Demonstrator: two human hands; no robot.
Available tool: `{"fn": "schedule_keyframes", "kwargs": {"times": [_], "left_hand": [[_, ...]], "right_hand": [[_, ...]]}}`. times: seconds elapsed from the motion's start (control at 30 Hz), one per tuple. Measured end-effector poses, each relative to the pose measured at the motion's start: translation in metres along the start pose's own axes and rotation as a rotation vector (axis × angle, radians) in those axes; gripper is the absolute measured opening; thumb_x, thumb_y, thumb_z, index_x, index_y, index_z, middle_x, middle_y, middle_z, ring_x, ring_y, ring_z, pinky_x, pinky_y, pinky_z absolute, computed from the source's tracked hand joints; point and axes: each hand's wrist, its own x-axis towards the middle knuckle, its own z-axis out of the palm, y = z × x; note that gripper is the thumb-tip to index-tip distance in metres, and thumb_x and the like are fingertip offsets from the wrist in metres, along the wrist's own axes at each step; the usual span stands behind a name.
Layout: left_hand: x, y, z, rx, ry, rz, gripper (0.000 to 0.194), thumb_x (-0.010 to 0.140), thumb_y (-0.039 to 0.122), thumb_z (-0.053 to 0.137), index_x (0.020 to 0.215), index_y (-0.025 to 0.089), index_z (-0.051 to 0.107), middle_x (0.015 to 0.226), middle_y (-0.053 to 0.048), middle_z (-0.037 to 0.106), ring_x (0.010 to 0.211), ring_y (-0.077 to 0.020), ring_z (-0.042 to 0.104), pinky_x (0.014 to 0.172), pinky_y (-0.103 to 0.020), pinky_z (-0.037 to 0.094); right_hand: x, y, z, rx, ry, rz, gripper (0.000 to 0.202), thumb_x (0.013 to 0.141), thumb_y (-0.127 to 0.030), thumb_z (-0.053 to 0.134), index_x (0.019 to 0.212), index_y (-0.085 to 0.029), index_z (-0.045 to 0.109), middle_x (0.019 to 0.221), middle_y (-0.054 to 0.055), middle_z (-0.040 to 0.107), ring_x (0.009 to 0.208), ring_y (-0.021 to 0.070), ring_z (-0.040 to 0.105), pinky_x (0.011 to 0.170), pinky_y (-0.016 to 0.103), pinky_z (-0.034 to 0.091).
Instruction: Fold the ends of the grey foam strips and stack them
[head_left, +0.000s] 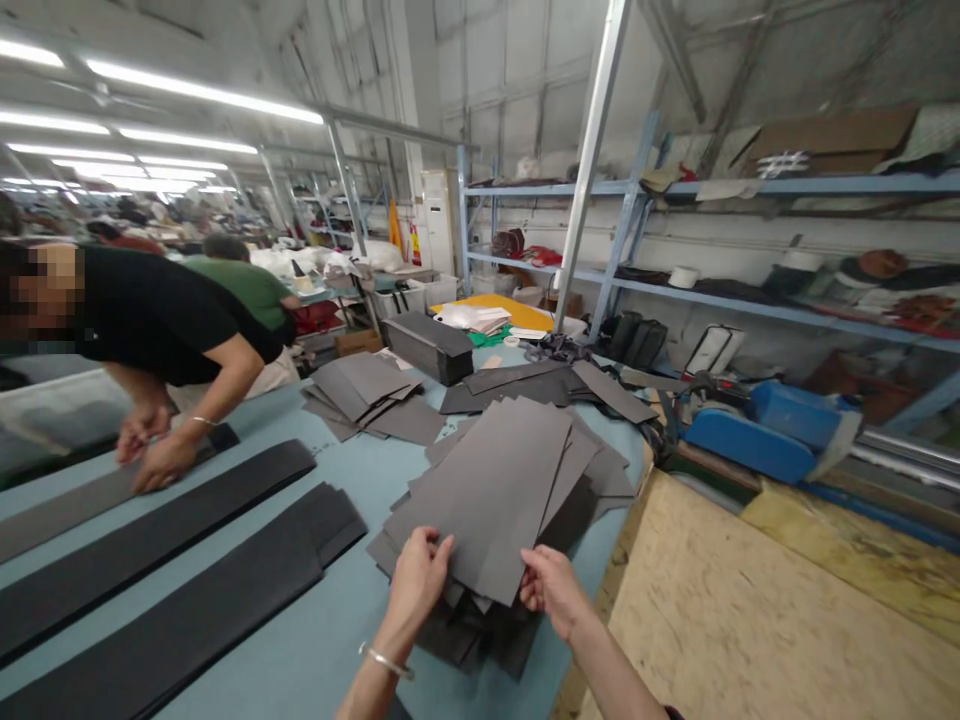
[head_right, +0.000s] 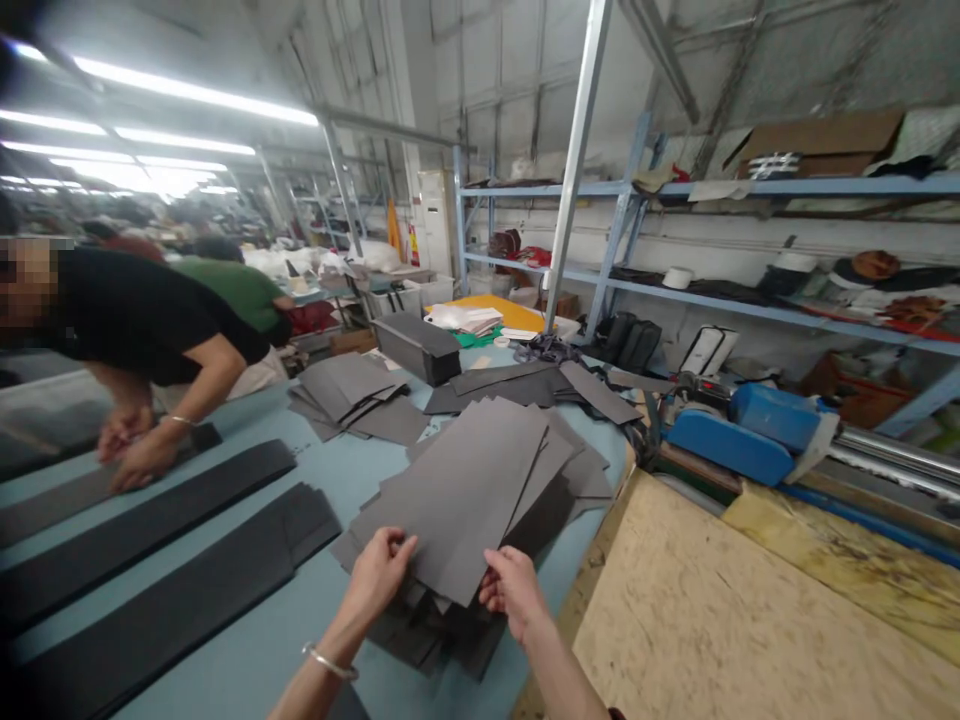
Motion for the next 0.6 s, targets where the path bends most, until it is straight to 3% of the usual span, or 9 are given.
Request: {"fn": "schedule_keyframes", "kwargs": {"times": [0.1,0.23,0.33,0.5,0.6], "left_hand": [[0.002,0.012,-0.009,0.17,-0.126,-0.041,0.032,0.089,0.046,0.04,0.096,0.018,0.055,0.09,-0.01,0.063,0.09,-0.0265,0.062,0.081,-0.038,0.045],[-0.006,0.032,-0.01,0.468,-0.035,0.025,0.026,0.088,0.042,0.045,0.093,0.018,0.055,0.104,-0.014,0.06,0.1,-0.0312,0.058,0.079,-0.038,0.043],[-0.007,0.038,-0.006,0.495,-0.023,0.022,0.027,0.088,0.041,0.045,0.097,0.017,0.052,0.101,-0.014,0.061,0.098,-0.0302,0.059,0.077,-0.037,0.043],[0.003,0.03,-0.001,0.374,-0.155,-0.016,0.032,0.088,0.045,0.042,0.1,0.019,0.054,0.099,-0.012,0.065,0.098,-0.0268,0.062,0.079,-0.034,0.044],[0.006,0.023,0.003,0.4,-0.132,0.019,0.034,0.088,0.043,0.04,0.1,0.017,0.058,0.104,-0.014,0.064,0.102,-0.0287,0.061,0.085,-0.037,0.044]], "right_hand": [[-0.001,-0.005,-0.004,-0.059,0.138,-0.035,0.034,0.071,-0.043,0.069,0.084,-0.019,0.049,0.057,-0.002,0.058,0.047,0.0132,0.059,0.038,0.017,0.037],[-0.006,0.003,-0.002,0.109,0.242,-0.065,0.047,0.069,-0.044,0.074,0.1,-0.02,0.048,0.068,-0.002,0.062,0.057,0.0128,0.061,0.052,0.024,0.051],[0.0,0.0,-0.004,0.15,0.237,-0.103,0.051,0.068,-0.045,0.076,0.102,-0.02,0.049,0.068,-0.004,0.058,0.056,0.0118,0.058,0.052,0.024,0.051],[0.047,-0.051,-0.024,0.11,0.184,-0.164,0.038,0.071,-0.04,0.073,0.096,-0.017,0.055,0.071,-0.001,0.062,0.052,0.0091,0.055,0.049,0.021,0.048],[0.083,-0.098,-0.04,0.079,0.189,-0.207,0.03,0.073,-0.037,0.071,0.09,-0.017,0.057,0.071,0.001,0.064,0.054,0.0099,0.058,0.053,0.022,0.049]]}}
